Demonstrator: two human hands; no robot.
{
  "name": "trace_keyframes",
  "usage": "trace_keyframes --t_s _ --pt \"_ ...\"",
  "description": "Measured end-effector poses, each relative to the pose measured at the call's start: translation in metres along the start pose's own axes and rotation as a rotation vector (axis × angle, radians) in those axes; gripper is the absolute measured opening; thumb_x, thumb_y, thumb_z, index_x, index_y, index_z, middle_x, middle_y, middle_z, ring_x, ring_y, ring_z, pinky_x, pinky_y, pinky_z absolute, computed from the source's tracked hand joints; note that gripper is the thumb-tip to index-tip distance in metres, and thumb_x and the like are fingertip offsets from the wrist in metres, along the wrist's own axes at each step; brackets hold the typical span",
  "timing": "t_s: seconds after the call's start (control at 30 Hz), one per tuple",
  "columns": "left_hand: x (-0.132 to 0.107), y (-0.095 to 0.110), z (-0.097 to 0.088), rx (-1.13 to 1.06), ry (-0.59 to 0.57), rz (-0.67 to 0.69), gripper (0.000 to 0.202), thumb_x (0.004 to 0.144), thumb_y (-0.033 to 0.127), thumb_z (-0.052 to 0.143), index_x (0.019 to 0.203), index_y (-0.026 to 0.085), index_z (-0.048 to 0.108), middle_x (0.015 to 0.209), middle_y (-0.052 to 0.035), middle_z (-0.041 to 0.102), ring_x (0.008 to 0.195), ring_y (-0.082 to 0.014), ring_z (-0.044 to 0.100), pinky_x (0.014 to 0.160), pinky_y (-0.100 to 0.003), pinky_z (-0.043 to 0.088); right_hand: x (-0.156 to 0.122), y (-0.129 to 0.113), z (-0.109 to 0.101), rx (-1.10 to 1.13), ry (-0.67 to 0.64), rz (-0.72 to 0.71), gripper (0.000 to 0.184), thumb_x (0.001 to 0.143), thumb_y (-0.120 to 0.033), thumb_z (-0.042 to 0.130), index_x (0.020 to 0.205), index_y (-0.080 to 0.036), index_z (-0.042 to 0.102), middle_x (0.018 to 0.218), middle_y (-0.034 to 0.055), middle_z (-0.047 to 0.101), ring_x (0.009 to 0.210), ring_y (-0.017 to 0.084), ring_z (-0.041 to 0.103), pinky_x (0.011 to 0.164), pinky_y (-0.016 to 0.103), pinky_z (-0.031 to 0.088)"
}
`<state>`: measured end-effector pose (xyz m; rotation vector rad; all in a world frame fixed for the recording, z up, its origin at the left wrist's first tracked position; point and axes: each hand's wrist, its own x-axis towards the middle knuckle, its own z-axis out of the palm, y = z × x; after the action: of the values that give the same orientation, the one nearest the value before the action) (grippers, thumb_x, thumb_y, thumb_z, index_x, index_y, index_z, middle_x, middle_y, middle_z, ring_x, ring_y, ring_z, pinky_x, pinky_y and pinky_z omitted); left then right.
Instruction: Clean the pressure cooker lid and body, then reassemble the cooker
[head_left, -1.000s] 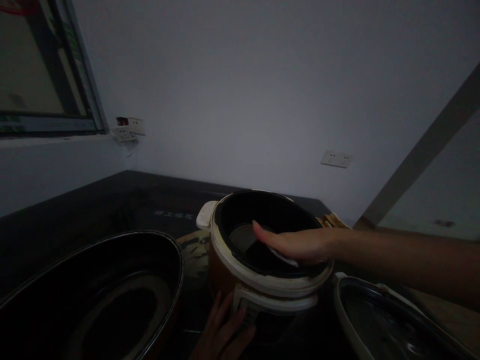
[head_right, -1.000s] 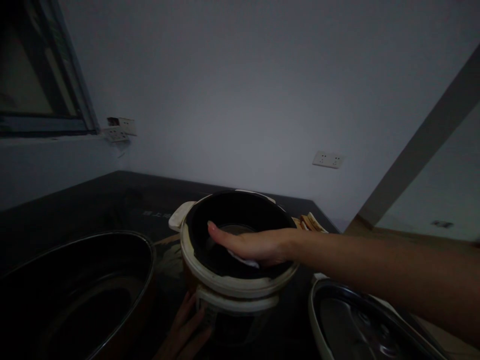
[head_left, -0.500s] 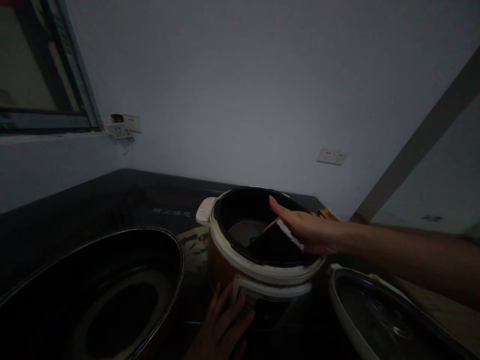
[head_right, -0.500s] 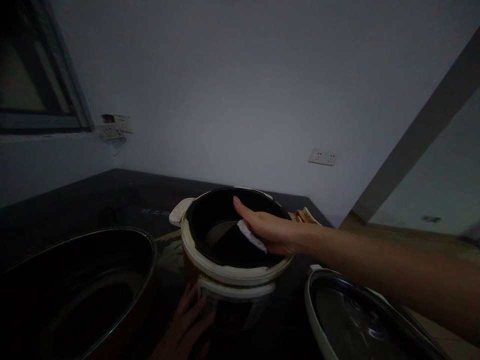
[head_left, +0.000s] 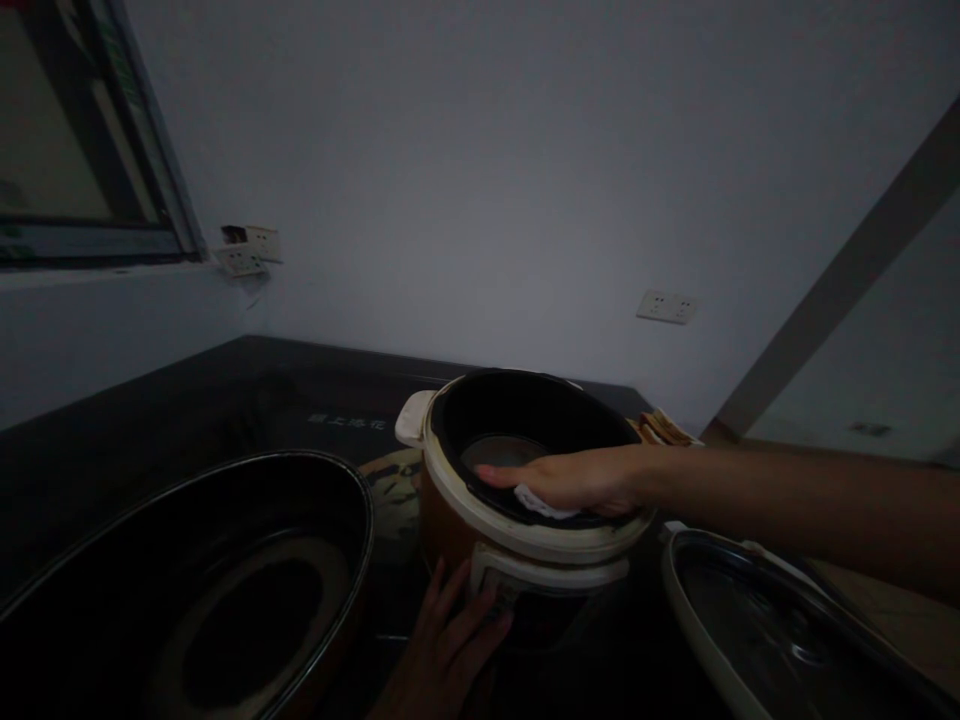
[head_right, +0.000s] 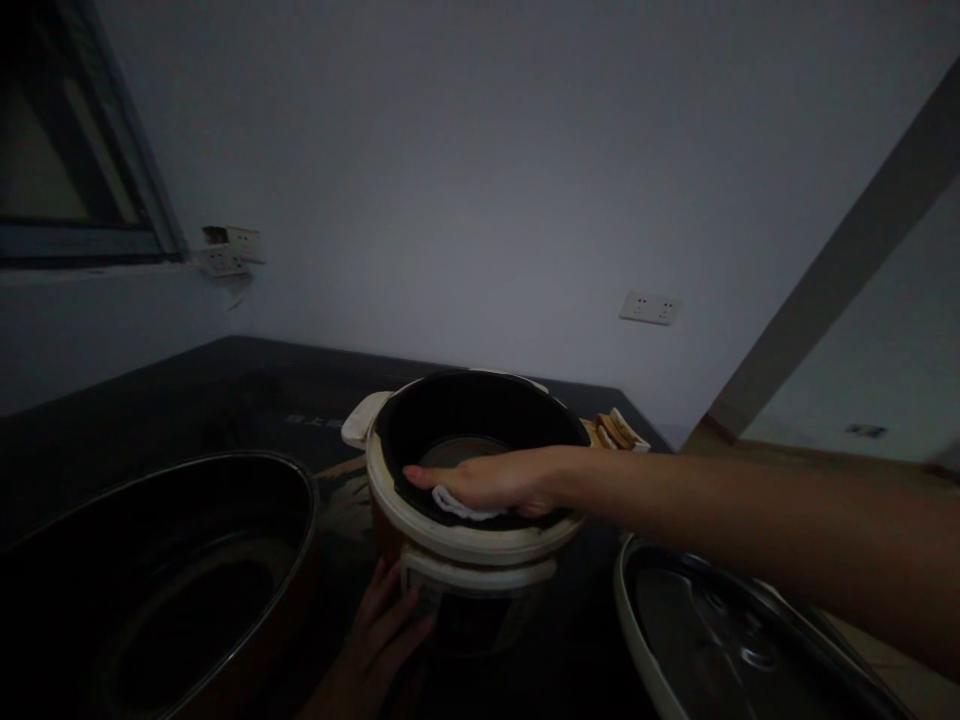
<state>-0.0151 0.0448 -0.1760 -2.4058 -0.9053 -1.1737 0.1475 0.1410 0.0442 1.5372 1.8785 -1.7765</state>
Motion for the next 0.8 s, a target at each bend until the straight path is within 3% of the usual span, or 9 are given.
trace_keyframes --t_s 0.17,0.37,0.57,0.7,0.8 --pt "0.000 0.000 -0.002 0.033 -0.006 -0.010 0.052 0.074 0.001 0.060 0.123 0.019 0.055 0.161 0.0004 0.009 0.145 -0.0305 0.019 0.109 -0.054 0.037 0.007 0.011 -0.007 0.022 -0.152 0.038 0.031 0.085 -0.039 0.058 0.102 -0.016 0.068 0.093 0.0053 0.074 0.084 0.017 0.069 0.078 0.032 0.056" --pt "0.004 0.002 -0.005 0.015 -0.014 -0.012 0.051 0.074 -0.001 0.055 0.121 0.019 0.055 0.161 0.0016 0.009 0.145 -0.0294 0.020 0.109 -0.054 0.037 0.014 0.026 -0.032 -0.282 -0.227 0.201 0.023 0.080 -0.030 0.061 0.087 -0.011 0.071 0.074 0.0050 0.072 0.070 0.018 0.070 0.070 0.033 0.058" --pt "-0.002 -0.001 0.005 0.059 0.043 0.014 0.053 0.073 0.005 0.063 0.122 0.022 0.056 0.160 -0.0008 0.013 0.144 -0.0310 0.022 0.109 -0.053 0.038 0.024 0.018 -0.021 -0.179 -0.255 0.152 0.022 0.083 -0.025 0.055 0.089 -0.010 0.070 0.077 0.0052 0.072 0.073 0.017 0.070 0.069 0.031 0.058" --pt "-0.014 -0.007 0.013 0.118 0.003 0.051 0.062 0.072 0.013 0.071 0.130 0.026 0.051 0.158 -0.0047 0.024 0.142 -0.0349 0.025 0.105 -0.054 0.042 0.031 0.012 -0.006 -0.063 -0.185 0.044 0.020 0.084 -0.024 0.054 0.087 -0.012 0.070 0.074 0.0044 0.072 0.073 0.017 0.070 0.069 0.030 0.058" --pt "-0.018 -0.007 0.019 0.120 -0.001 0.046 0.061 0.073 0.012 0.070 0.129 0.025 0.052 0.158 -0.0043 0.023 0.142 -0.0353 0.025 0.106 -0.056 0.041 0.031 0.016 -0.005 -0.040 -0.143 -0.034 0.019 0.083 -0.025 0.055 0.085 -0.012 0.070 0.075 0.0051 0.073 0.073 0.017 0.070 0.069 0.031 0.058"
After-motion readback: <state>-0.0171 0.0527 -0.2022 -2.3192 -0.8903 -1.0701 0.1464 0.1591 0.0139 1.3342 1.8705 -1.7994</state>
